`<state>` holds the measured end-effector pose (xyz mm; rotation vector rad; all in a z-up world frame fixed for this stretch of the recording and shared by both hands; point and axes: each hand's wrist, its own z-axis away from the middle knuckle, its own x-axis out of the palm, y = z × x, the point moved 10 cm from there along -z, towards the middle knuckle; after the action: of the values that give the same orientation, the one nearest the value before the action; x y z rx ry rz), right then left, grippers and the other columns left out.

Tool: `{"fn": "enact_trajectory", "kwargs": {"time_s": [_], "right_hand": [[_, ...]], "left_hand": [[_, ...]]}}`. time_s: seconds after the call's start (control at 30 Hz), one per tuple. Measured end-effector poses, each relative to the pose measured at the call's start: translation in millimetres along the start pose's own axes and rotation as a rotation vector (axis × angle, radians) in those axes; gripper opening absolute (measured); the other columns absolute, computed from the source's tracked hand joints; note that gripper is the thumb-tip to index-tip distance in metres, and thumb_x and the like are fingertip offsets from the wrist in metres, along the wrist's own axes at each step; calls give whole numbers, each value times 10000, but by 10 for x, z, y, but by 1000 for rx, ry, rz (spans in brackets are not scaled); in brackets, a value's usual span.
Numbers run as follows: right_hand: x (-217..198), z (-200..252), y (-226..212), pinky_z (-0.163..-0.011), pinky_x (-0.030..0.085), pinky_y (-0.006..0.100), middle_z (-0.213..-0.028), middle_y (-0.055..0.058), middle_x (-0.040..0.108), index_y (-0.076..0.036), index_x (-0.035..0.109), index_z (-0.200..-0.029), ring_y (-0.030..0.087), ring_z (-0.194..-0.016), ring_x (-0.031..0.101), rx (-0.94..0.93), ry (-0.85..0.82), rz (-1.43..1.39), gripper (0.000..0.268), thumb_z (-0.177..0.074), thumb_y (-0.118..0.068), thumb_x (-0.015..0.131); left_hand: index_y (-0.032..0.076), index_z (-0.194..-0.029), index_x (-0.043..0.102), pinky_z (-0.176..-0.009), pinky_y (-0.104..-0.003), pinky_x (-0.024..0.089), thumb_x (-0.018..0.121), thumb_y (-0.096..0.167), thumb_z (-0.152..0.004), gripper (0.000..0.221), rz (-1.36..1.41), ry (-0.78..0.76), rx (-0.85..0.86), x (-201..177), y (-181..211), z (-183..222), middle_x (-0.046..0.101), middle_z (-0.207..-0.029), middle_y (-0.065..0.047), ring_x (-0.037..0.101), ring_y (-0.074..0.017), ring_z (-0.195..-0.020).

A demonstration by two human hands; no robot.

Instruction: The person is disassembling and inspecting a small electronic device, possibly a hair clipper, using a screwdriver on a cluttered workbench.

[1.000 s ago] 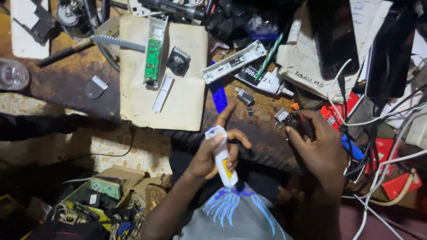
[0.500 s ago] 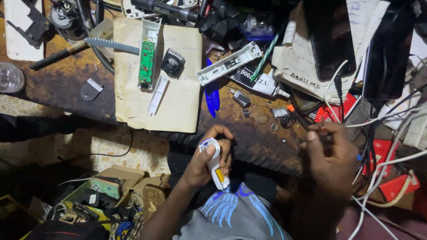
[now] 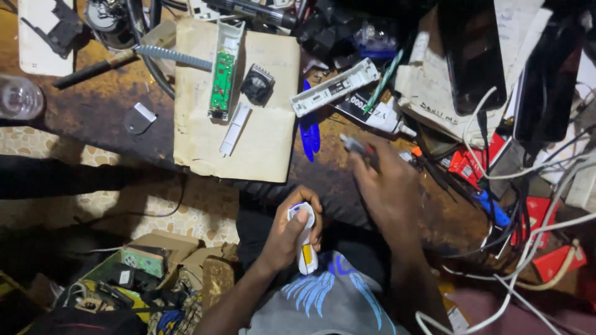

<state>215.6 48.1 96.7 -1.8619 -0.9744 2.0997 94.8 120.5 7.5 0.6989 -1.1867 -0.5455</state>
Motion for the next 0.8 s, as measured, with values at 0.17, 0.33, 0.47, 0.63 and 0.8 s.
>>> {"fn": "enact_trajectory", "kwargs": {"time_s": [0.17, 0.33, 0.47, 0.63, 0.8], "right_hand": [[69, 171, 428, -619, 494, 379, -783, 100, 643, -201, 606, -951, 293, -759, 619, 20, -3, 114, 169, -806, -265, 665], [43, 259, 545, -585, 496, 398, -815, 152, 638, -147, 608, -1014, 324, -749, 615, -11, 15, -9, 308, -727, -166, 718], [-37, 431, 449, -719, 461, 342, -970, 124, 605, -84, 563, -1071, 267, -846, 584, -129, 23, -76, 313, -774, -87, 660], [-253, 669, 637, -729, 447, 297, -912, 102, 617, -36, 565, -1075, 204, -754, 586, -104, 100, -45, 304, -785, -68, 653], [-494, 624, 932, -796, 421, 290, -864, 100, 606, 15, 596, -1012, 196, -810, 564, -25, 215, -67, 202, -813, -3, 629]], "left_hand": [[-15, -1002, 405, -374, -214, 431, 477, 377, -830, 434, 20, 37, -10, 12, -43, -30, 452, -437, -73, 518, -154, -366], [-11, -1223, 324, -402, -188, 440, 459, 368, -833, 560, 37, 9, -45, 225, -1, -112, 458, -476, -52, 521, -121, -396], [49, -1335, 227, -394, -161, 409, 468, 402, -818, 671, 29, -50, -128, 398, 23, -112, 457, -510, -22, 487, -85, -398], [64, -1376, 195, -406, -176, 345, 460, 433, -827, 713, -131, -152, -127, 671, 17, -146, 424, -490, -37, 403, -76, -383], [110, -1416, 93, -413, -182, 441, 456, 412, -827, 755, -190, -249, -246, 900, -120, -173, 594, -849, -108, 403, -38, -470]]}}
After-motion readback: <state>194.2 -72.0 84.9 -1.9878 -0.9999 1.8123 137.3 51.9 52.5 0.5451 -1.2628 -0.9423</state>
